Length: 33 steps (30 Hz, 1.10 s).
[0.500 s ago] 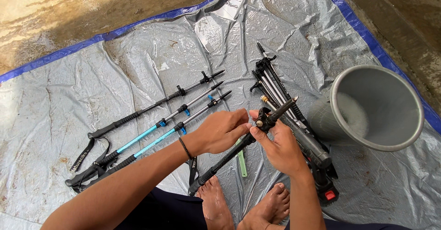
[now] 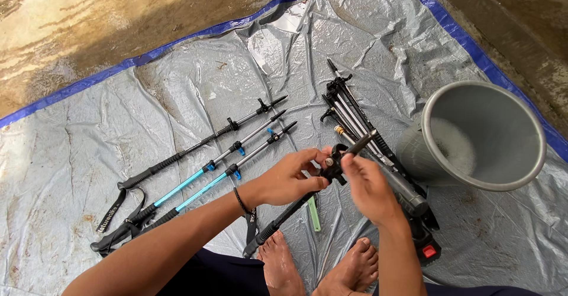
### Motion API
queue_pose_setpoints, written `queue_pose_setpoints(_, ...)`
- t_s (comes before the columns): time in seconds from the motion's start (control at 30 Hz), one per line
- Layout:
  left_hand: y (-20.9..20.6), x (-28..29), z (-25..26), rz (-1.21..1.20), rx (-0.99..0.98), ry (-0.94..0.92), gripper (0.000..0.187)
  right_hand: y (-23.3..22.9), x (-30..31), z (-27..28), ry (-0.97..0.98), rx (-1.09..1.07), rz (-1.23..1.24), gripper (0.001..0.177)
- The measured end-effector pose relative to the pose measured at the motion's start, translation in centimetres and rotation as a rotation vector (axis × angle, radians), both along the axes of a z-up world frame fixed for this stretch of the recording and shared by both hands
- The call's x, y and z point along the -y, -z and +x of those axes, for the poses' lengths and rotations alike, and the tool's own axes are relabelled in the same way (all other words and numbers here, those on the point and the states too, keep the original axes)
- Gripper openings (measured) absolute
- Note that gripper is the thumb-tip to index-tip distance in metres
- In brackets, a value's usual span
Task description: The person scrubs a hiking pole with a toothbrush, then uses a pressure washer to rinse the pole and other equipment. They disassemble a pole, scrub the parts, and rinse them with the pressure washer.
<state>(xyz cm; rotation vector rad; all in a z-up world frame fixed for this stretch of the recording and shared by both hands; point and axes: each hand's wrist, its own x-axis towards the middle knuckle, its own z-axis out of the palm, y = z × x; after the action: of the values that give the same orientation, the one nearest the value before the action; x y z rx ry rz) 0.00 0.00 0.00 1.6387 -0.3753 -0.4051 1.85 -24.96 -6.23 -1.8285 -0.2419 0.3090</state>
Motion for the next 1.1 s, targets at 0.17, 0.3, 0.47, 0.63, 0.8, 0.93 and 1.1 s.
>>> queue_pose_setpoints(0.17,-0.2,1.0,-0.9,0.126,0.298,-0.028,0.032,-9.1,-3.5,-2.1,0.297,0.186,-0.055,0.036)
queue_pose_setpoints(0.3,1.3,1.8,-1.2,0.123,0.444,-0.081,0.040,-12.0,-5.4,-3.0,0.270,0.478,0.040,0.014)
queue_pose_setpoints(0.47,2.4,3.0,-1.5,-0.055,0.426,-0.088,0.034,-10.4,-5.3,-3.3,0.284,0.509,0.171,0.012)
queue_pose_setpoints(0.63,0.9,3.5,-1.3,-0.152,0.420,-0.068,0.039,-10.4,-4.1,-3.4,0.305,0.508,0.243,0.013)
queue_pose_setpoints(0.8,-0.3,3.5,-1.7,-0.118,0.339,-0.007,0.046,-9.1,-3.9,-3.5,0.445,0.510,0.294,0.013)
queue_pose_setpoints(0.93,0.3,2.8,-2.6,-0.060,0.252,0.044,0.049,-9.4,-1.2,-2.6,0.580,0.431,0.351,0.014)
queue_pose_setpoints(1.1,1.7,2.7,-1.6,0.234,0.412,0.143,0.052,-9.4,-0.9,-0.7,0.824,0.243,0.716,0.006)
